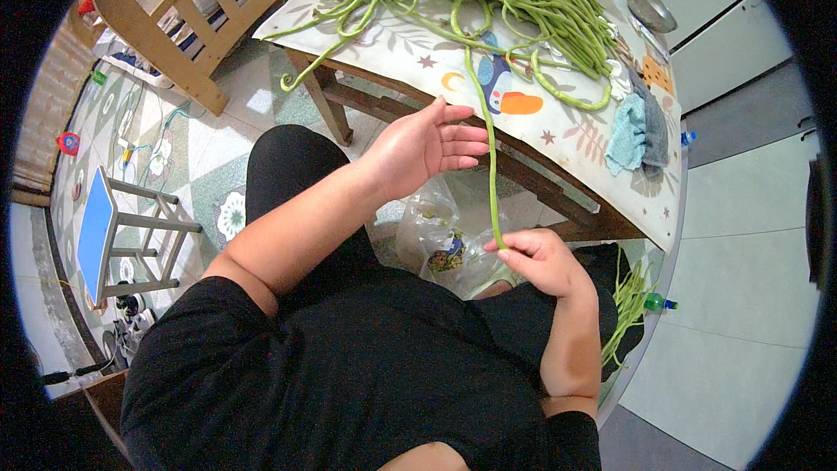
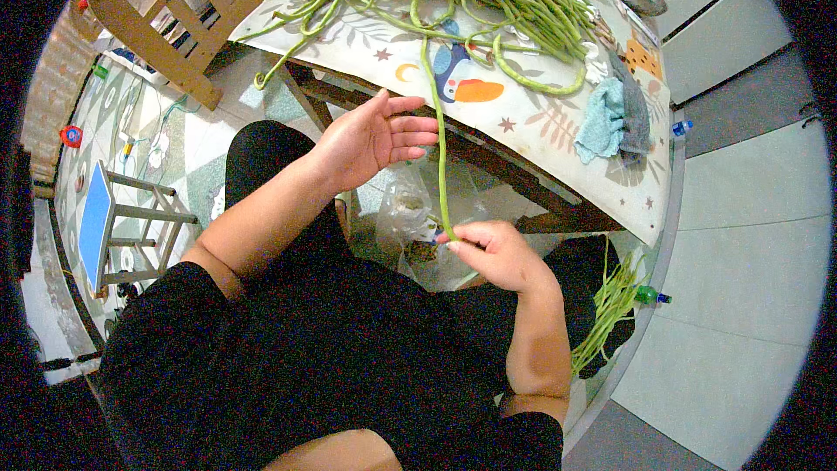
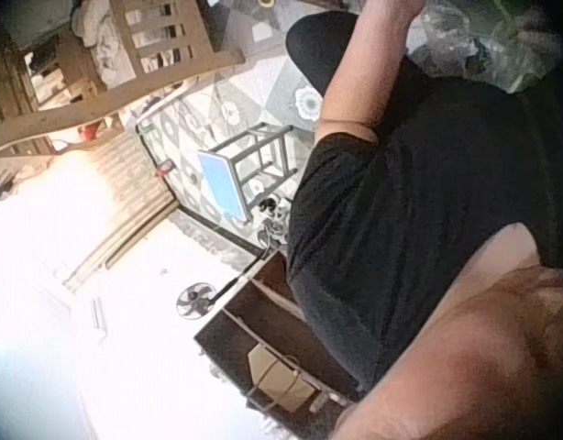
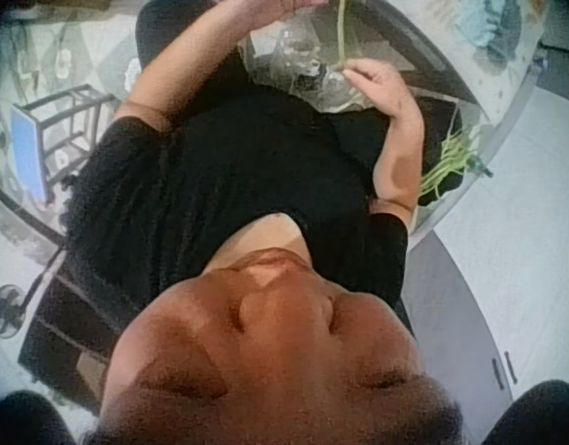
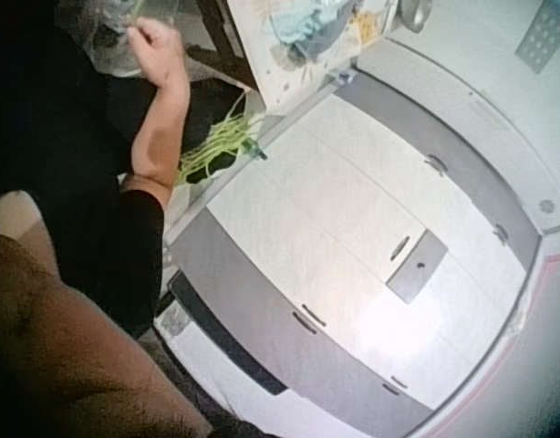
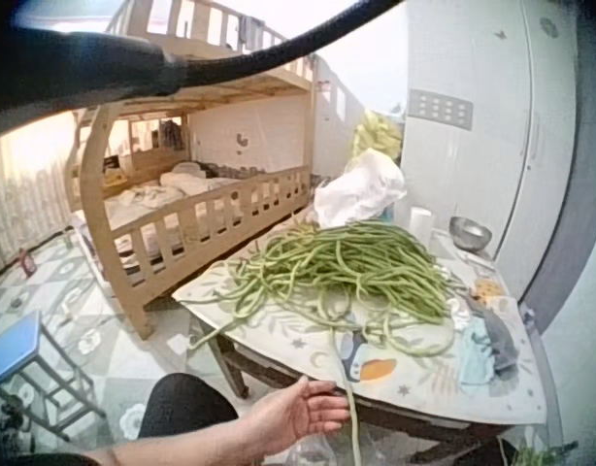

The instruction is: The person sits on the floor and snaps the ends off long green beans by hand. They pick up beans from a pile on a table, break off the tips, and place the trimmed beans into a plastic bag on the floor.

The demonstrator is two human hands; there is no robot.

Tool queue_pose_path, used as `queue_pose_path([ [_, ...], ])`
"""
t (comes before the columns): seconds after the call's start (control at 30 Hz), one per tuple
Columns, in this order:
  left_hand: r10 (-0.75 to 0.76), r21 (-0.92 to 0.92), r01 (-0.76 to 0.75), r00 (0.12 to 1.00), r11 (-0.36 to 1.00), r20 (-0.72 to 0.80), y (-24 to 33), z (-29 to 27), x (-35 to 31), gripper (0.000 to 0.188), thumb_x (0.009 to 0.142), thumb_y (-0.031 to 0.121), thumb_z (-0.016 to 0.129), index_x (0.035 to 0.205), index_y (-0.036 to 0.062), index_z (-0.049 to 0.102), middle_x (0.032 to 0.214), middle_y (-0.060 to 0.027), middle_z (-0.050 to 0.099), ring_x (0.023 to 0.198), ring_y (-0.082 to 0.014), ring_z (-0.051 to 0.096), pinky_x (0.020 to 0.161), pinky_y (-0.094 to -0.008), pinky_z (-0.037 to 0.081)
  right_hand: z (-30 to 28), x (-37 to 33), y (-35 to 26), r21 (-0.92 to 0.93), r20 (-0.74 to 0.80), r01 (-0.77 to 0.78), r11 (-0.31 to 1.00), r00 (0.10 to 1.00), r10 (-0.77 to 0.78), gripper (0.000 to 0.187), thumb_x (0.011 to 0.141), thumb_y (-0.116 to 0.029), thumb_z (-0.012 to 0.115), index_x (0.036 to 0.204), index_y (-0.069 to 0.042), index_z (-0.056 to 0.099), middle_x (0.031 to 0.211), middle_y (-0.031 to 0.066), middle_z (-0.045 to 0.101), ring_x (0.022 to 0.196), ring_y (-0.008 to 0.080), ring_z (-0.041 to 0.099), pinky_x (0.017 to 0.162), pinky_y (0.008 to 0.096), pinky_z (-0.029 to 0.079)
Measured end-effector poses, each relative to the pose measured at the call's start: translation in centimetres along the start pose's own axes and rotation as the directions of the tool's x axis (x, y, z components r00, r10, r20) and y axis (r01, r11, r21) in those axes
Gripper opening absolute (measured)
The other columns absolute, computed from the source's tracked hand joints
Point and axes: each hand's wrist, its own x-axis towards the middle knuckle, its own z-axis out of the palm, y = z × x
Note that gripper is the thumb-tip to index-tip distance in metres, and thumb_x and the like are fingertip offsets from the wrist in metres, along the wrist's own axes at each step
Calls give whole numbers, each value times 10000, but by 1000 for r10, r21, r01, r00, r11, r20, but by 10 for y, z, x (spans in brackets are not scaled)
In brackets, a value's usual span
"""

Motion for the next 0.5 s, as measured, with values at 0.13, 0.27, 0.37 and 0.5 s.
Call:
queue_pose_path([
  [0.13, -59, 57, 64, 995, 996, -83, -5, -1, 8, 336, 903, 310, 332, 1068, 49, 466, 959, -84, 563, 824, -195, 558, 690, -287, 448, 1, -3, -8, -149, 301, 134, 980, 950, -84, 192, 786, -152, 548, 930, -42, 613, 786, 103, 623, 714, 166, 589, 645, 291, 451],
  [0.27, 8, 100, -4, 999, 995, -38, -9, 2, 5, 262, 894, 265, 383, 1029, 69, 491, 864, -34, 573, 743, -128, 550, 631, -251, 437, 8, -3, 4, -214, 405, 224, 951, 906, -123, 201, 777, -119, 557, 956, -45, 609, 767, 145, 609, 681, 215, 586, 608, 282, 444],
  [0.37, 52, 144, -50, 999, 988, -6, -11, -7, 7, 248, 894, 247, 387, 1026, 68, 495, 849, -34, 572, 733, -125, 548, 628, -246, 434, 3, -2, 5, -182, 364, 165, 969, 927, -90, 183, 787, -124, 543, 931, -33, 609, 800, 115, 612, 711, 186, 581, 625, 290, 448],
  [0.5, -15, 326, -9, 997, 945, 73, -15, -6, 3, 259, 897, 246, 379, 1017, 53, 505, 896, -48, 586, 786, -125, 551, 686, -252, 431, -9, -9, 10, -10, 73, 148, 989, 986, -147, 188, 806, -136, 532, 942, -35, 613, 803, 29, 590, 688, 87, 528, 590, 212, 426],
])
